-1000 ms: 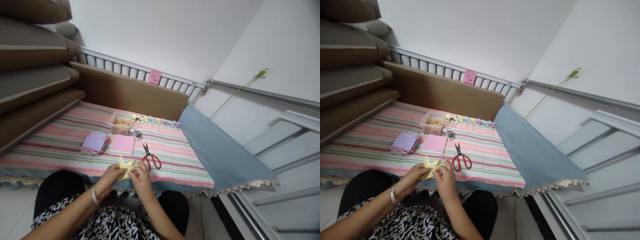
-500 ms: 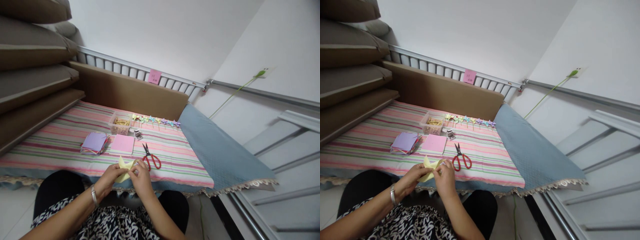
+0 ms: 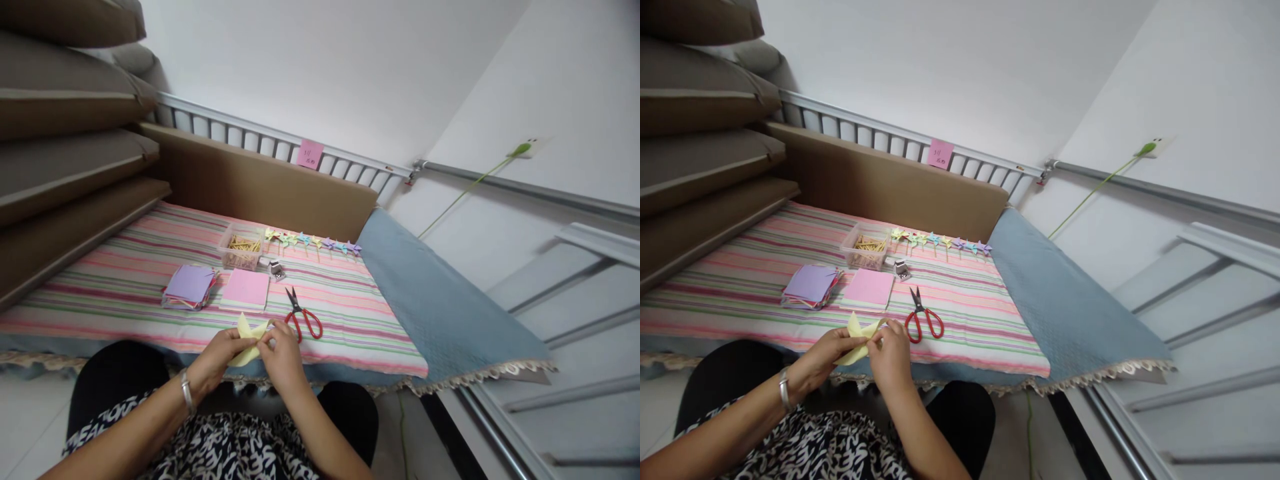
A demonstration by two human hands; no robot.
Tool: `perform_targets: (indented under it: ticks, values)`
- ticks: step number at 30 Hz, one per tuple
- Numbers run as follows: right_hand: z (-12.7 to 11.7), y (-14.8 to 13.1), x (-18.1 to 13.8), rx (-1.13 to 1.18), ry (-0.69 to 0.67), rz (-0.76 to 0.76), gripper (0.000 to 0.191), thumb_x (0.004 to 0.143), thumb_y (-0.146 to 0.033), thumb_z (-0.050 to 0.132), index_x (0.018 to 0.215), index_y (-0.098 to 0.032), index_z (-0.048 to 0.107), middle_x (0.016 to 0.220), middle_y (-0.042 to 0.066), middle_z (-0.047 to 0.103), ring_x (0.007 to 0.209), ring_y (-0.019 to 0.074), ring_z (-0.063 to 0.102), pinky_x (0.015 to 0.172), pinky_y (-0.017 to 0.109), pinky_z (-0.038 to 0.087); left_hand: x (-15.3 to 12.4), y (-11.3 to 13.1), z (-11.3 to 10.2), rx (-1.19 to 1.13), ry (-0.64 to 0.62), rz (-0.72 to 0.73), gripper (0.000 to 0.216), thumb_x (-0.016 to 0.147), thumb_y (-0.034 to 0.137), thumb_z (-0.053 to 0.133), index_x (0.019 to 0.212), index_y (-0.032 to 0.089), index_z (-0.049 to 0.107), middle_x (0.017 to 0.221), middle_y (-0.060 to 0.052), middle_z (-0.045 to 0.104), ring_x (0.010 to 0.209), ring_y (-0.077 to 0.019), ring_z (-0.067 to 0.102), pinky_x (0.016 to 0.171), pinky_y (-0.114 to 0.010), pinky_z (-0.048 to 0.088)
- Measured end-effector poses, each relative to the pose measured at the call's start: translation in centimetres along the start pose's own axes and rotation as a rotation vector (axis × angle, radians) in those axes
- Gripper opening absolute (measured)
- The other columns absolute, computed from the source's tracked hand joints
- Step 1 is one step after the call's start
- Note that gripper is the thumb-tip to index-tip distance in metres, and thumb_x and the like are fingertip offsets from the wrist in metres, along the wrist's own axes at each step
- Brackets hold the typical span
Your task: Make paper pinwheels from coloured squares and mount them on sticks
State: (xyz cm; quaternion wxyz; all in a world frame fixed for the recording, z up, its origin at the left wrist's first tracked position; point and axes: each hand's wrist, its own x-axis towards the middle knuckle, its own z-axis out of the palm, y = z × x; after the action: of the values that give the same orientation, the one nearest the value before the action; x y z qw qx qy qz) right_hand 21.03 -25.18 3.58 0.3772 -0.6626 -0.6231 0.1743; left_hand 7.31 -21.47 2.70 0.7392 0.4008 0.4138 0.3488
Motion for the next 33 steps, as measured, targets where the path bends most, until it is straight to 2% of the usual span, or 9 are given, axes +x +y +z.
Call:
perform_targets:
  ticks: [5, 13, 16, 19, 23, 27, 33]
  values:
    - [0.3, 0.2, 0.1, -0.007, -0.004, 0.004, 0.01, 0.07, -0.012, 0.063, 0.066, -0.02, 0.066, 0.11, 0.011, 0.063, 0.112, 0.0242, 0.052, 0.097, 0.04, 0.036, 0.3, -0.3, -0.3, 0.003, 0.016, -0.001, 0.034, 0.048, 0.034, 0.081, 0.071, 0.011, 0.072, 0.062, -0.004, 0.069, 0.054, -0.0152, 0.056, 0.055, -0.024, 0.039]
    - [0.7, 0.2, 0.3, 0.03, 0.008, -0.018, 0.009, 0.068, -0.012, 0.063, 0.067, -0.02, 0.064, 0.099, 0.008, 0.064, 0.106, 0.0246, 0.054, 0.093, 0.038, 0.038, 0.8, -0.7, -0.6, -0.007, 0.099, 0.024, 0.025, 0.05, 0.03, 0.078, 0.064, 0.011, 0.068, 0.055, -0.002, 0.066, 0.048, -0.0136, 0.053, 0.05, -0.023, 0.036]
    - [0.4, 0.6, 0.3, 0.192, 0.06, 0.034, 0.017, 0.068, -0.014, 0.063, 0.083, -0.019, 0.064, 0.104, 0.008, 0.064, 0.108, 0.0239, 0.053, 0.097, 0.037, 0.036, 0.5, 0.0, -0.8, -0.042, 0.083, 0.027, 0.022, 0.054, 0.029, 0.075, 0.065, 0.011, 0.068, 0.057, -0.003, 0.067, 0.051, -0.0144, 0.056, 0.052, -0.024, 0.039]
    - [0.1, 1.5, 0.5, 0.472, 0.046, 0.219, 0.029, 0.071, -0.026, 0.063, 0.099, -0.018, 0.061, 0.108, 0.009, 0.064, 0.105, 0.0231, 0.057, 0.094, 0.037, 0.04, 0.2, 0.8, -0.9, -0.081, 0.063, 0.035, 0.018, 0.056, 0.027, 0.074, 0.064, 0.012, 0.067, 0.06, -0.004, 0.068, 0.055, -0.0156, 0.058, 0.058, -0.026, 0.043]
    - [0.3, 2.0, 0.4, 0.64, -0.098, 0.342, 0.032, 0.077, -0.044, 0.057, 0.09, -0.016, 0.066, 0.087, 0.008, 0.07, 0.082, 0.0219, 0.065, 0.07, 0.032, 0.049, -0.1, 1.2, -0.6, -0.11, 0.018, 0.039, 0.018, 0.057, 0.025, 0.073, 0.067, 0.012, 0.068, 0.063, -0.005, 0.069, 0.056, -0.0156, 0.059, 0.059, -0.025, 0.044]
    - [1.4, 1.1, 0.3, 0.781, -0.242, 0.38, 0.025, 0.069, -0.036, 0.065, 0.083, -0.015, 0.068, 0.075, 0.004, 0.069, 0.071, 0.0184, 0.063, 0.064, 0.027, 0.047, 0.0, 0.8, -0.3, -0.105, -0.042, 0.038, 0.019, 0.057, 0.027, 0.072, 0.068, 0.011, 0.07, 0.06, -0.006, 0.069, 0.056, -0.0171, 0.06, 0.059, -0.026, 0.044]
    - [2.8, 1.0, 0.7, 0.739, -0.172, 0.374, 0.007, 0.062, -0.021, 0.061, 0.067, -0.016, 0.061, 0.061, -0.002, 0.06, 0.056, 0.0134, 0.053, 0.054, 0.022, 0.039, 0.2, -0.4, -0.7, -0.052, 0.079, 0.031, 0.022, 0.052, 0.03, 0.075, 0.064, 0.012, 0.069, 0.058, -0.004, 0.068, 0.051, -0.0155, 0.057, 0.053, -0.024, 0.039]
